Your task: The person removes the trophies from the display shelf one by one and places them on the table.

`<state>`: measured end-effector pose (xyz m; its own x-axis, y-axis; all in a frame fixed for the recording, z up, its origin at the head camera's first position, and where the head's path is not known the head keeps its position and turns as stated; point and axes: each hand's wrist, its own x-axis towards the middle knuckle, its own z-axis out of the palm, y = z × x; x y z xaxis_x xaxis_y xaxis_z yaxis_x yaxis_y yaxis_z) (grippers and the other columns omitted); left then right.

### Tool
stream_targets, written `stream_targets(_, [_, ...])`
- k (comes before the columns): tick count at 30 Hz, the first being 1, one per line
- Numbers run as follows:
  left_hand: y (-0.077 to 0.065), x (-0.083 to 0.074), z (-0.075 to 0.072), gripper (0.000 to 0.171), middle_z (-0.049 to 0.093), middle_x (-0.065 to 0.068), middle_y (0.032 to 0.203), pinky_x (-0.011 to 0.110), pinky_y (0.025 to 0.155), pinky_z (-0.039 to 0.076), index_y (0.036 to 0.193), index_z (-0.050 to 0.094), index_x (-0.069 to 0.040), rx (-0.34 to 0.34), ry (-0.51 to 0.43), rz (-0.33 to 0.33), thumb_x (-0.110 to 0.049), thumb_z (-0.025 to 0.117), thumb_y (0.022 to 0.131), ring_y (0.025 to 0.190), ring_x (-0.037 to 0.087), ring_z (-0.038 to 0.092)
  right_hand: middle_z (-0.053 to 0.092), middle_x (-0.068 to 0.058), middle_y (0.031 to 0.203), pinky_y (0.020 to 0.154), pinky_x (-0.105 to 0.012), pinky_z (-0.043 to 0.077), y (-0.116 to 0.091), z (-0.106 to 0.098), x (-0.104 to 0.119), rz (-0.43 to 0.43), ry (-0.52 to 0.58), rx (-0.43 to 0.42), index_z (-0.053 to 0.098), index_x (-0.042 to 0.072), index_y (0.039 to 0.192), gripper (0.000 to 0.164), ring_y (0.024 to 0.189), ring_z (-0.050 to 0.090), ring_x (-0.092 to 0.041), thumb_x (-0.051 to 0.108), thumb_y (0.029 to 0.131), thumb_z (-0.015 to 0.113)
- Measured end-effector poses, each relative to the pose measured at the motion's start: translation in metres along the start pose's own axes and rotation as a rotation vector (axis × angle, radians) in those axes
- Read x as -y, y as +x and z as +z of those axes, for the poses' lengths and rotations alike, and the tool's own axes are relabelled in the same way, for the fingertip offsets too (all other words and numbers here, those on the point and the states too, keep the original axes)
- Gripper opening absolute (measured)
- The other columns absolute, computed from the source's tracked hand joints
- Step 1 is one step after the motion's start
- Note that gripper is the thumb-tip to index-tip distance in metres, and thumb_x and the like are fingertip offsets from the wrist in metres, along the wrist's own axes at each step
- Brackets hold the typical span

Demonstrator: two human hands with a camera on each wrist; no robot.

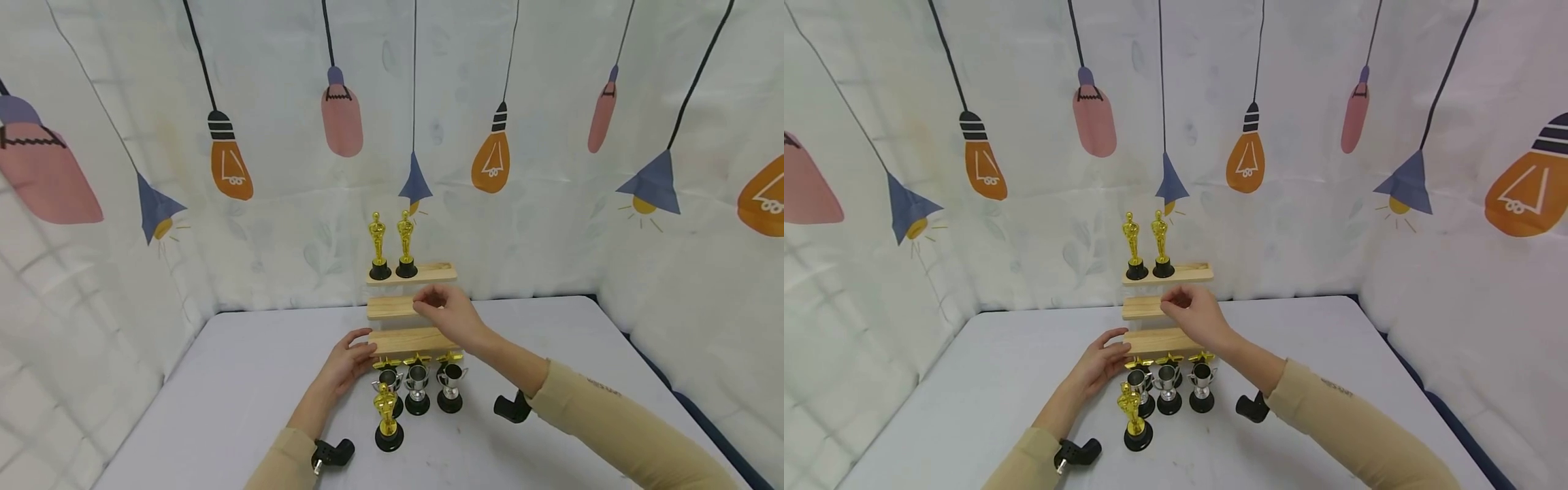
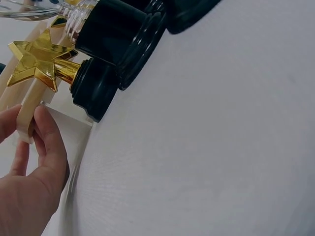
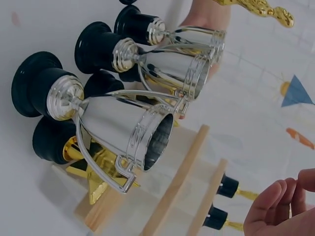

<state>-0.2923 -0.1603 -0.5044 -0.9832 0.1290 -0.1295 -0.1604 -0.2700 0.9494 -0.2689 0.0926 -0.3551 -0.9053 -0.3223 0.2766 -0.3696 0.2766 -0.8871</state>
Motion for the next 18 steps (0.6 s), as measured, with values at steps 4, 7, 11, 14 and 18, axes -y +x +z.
stream_targets(4, [0.000,-0.001,0.001,0.054,0.063,0.015,0.112,0.031,0.082,0.058,0.148,0.043,0.001,-0.013,0.006,-0.002,-0.002,0.066,0.098,0.090,0.018,0.068,0.066,-0.008,0.098,0.070,-0.032,0.051,0.004,0.000,0.001,0.019,0.024,-0.003,0.069,0.002,0.106,0.011,0.088,0.058,-0.022,0.012,0.101,0.067])
stream_targets(7, [-0.001,-0.002,0.001,0.054,0.064,0.014,0.109,0.031,0.080,0.058,0.147,0.043,0.002,-0.020,0.011,0.005,-0.001,0.065,0.097,0.087,0.017,0.068,0.065,-0.007,0.098,0.070,-0.032,0.052,0.007,0.001,-0.001,0.034,0.040,-0.007,0.068,0.002,0.107,0.012,0.088,0.058,-0.021,0.011,0.101,0.067])
stream_targets(11, [-0.002,-0.005,0.003,0.054,0.064,0.013,0.106,0.032,0.079,0.058,0.147,0.044,0.004,-0.027,0.021,0.013,0.001,0.064,0.096,0.085,0.017,0.067,0.065,-0.008,0.099,0.071,-0.036,0.053,0.010,0.002,-0.003,0.033,0.051,-0.012,0.067,-0.001,0.110,0.015,0.088,0.058,-0.022,0.012,0.101,0.066])
stream_targets(14, [-0.002,-0.006,0.003,0.054,0.063,0.012,0.106,0.032,0.079,0.058,0.147,0.045,0.003,-0.032,0.028,0.010,0.001,0.063,0.096,0.085,0.017,0.067,0.064,-0.008,0.099,0.071,-0.037,0.053,0.012,0.002,-0.004,0.034,0.058,-0.013,0.067,-0.001,0.111,0.016,0.090,0.058,-0.027,0.012,0.102,0.066])
stream_targets(18, [-0.002,-0.006,0.004,0.053,0.062,0.012,0.104,0.032,0.079,0.059,0.146,0.046,0.003,-0.039,0.031,0.011,0.002,0.063,0.095,0.086,0.017,0.067,0.065,-0.008,0.099,0.071,-0.032,0.051,0.015,0.002,-0.004,0.044,0.061,-0.029,0.068,0.001,0.109,0.013,0.094,0.059,-0.031,0.012,0.101,0.067])
